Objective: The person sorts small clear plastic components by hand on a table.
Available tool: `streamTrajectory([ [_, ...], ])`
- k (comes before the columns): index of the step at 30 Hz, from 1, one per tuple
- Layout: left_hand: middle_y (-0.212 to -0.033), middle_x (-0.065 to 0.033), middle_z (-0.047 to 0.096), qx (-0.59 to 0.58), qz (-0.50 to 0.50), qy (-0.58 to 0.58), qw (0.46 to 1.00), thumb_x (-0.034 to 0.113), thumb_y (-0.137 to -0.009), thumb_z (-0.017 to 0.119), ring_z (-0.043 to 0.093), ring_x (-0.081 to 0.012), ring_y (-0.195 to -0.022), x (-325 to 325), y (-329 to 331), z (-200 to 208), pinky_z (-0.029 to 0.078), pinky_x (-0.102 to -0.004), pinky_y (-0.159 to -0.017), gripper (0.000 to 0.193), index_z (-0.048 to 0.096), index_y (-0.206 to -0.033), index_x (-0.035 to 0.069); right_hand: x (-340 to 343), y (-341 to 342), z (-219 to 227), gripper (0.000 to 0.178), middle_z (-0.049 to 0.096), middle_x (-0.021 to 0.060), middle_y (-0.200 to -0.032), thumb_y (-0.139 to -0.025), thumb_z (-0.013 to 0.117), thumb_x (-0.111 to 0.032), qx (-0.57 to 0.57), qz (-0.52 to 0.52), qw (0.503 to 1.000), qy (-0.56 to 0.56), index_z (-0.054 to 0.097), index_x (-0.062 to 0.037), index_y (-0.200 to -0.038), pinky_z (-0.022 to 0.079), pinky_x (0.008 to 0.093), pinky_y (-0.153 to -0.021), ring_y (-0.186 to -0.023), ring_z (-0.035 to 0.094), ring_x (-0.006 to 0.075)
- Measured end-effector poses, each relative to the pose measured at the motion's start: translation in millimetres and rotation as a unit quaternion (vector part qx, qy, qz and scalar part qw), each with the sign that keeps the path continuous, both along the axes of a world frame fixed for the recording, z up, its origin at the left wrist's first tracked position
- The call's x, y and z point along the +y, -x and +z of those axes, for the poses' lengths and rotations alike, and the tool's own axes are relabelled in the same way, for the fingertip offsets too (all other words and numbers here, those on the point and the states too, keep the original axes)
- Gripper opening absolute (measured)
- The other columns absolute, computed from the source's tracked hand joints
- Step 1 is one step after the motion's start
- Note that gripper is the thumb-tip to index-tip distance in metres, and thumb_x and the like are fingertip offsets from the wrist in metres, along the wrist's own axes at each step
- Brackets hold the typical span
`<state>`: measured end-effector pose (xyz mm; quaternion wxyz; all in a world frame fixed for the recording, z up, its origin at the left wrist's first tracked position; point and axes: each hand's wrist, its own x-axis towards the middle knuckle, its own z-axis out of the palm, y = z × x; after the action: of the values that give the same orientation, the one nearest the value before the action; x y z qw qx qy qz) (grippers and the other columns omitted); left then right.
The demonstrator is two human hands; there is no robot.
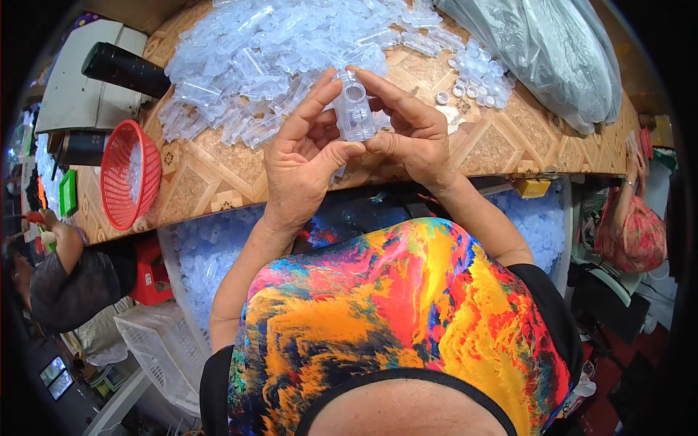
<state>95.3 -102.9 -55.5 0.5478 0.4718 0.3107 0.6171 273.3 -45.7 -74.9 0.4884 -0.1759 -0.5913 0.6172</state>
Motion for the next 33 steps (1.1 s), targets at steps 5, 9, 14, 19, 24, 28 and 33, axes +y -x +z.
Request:
streamTrajectory([
  [5, -0.162, -0.0172, 0.03, 0.019, 0.011, -0.004, 1.0, -0.013, -0.087, 0.067, 0.057, -0.0225, -0.127, 2.1, -3.8, -0.4, 0.051, -0.0336, -0.104, 0.063, 0.048, -0.145, -0.002, 6.1, 1.5, -1.1, 0.068, 0.058, 0.0127, -0.144, -0.079, 0.077, -0.004, -0.041, -0.064, 0.99, -0.117, 0.056, -0.0041, -0.143, 0.049, 0.0306, -0.096, -0.119, 0.058, 0.0177],
  [9, -0.161, -0.0169, 0.032, 0.041, 0.034, 0.018, 0.998, -0.014, -0.086, 0.067, 0.057, -0.0206, -0.126, 0.5, -3.7, 1.3, 0.05, -0.0339, -0.106, 0.063, 0.048, -0.145, -0.002, 3.2, 2.5, 0.8, 0.068, 0.058, 0.0141, -0.144, -0.078, 0.076, -0.002, -0.065, -0.093, 0.983, -0.147, 0.057, -0.0058, -0.143, 0.05, 0.031, -0.095, -0.119, 0.059, 0.0198],
  [14, -0.161, -0.0168, 0.032, 0.012, 0.027, 0.038, 0.999, -0.016, -0.086, 0.067, 0.056, -0.0181, -0.125, -1.5, -4.9, 1.3, 0.05, -0.0335, -0.106, 0.063, 0.049, -0.144, -0.001, 1.6, 3.1, -4.1, 0.068, 0.058, 0.0136, -0.145, -0.077, 0.077, -0.003, -0.039, -0.089, 0.989, -0.114, 0.058, -0.0061, -0.142, 0.05, 0.0318, -0.095, -0.122, 0.059, 0.0213],
  [19, -0.161, -0.0186, 0.033, 0.035, 0.039, -0.002, 0.999, -0.015, -0.085, 0.068, 0.053, -0.0196, -0.131, 1.8, -2.2, -3.5, 0.052, -0.0324, -0.104, 0.061, 0.052, -0.142, -0.002, 5.3, 3.5, -5.7, 0.067, 0.058, 0.0139, -0.144, -0.078, 0.078, -0.004, -0.04, -0.081, 0.987, -0.134, 0.058, -0.006, -0.142, 0.051, 0.0329, -0.094, -0.125, 0.058, 0.0221],
  [24, -0.159, -0.0208, 0.035, 0.068, 0.057, -0.024, 0.996, -0.013, -0.085, 0.07, 0.053, -0.0202, -0.13, 2.1, -0.9, -4.1, 0.053, -0.0306, -0.101, 0.054, 0.059, -0.136, -0.002, 8.0, 0.3, -7.9, 0.067, 0.058, 0.0144, -0.144, -0.077, 0.079, -0.002, -0.056, -0.07, 0.984, -0.155, 0.059, -0.0054, -0.141, 0.051, 0.0337, -0.095, -0.126, 0.057, 0.0235],
  [28, -0.156, -0.0225, 0.039, 0.135, 0.079, -0.036, 0.987, -0.01, -0.084, 0.073, 0.057, -0.0195, -0.126, -0.3, -0.1, -1.3, 0.053, -0.0281, -0.097, 0.05, 0.063, -0.132, -0.001, 5.2, -1.0, -6.0, 0.066, 0.058, 0.0144, -0.144, -0.078, 0.079, -0.004, -0.065, -0.08, 0.982, -0.155, 0.059, -0.0052, -0.141, 0.051, 0.0324, -0.095, -0.123, 0.058, 0.0217],
  [33, -0.153, -0.023, 0.044, 0.085, 0.088, -0.047, 0.991, -0.009, -0.083, 0.075, 0.054, -0.0202, -0.129, -3.0, -5.7, -3.7, 0.052, -0.0276, -0.097, 0.046, 0.065, -0.128, -0.001, -5.6, 0.2, -4.9, 0.067, 0.058, 0.014, -0.144, -0.079, 0.078, -0.005, -0.028, -0.067, 0.995, -0.061, 0.057, -0.0048, -0.142, 0.049, 0.0299, -0.096, -0.117, 0.057, 0.0174],
])
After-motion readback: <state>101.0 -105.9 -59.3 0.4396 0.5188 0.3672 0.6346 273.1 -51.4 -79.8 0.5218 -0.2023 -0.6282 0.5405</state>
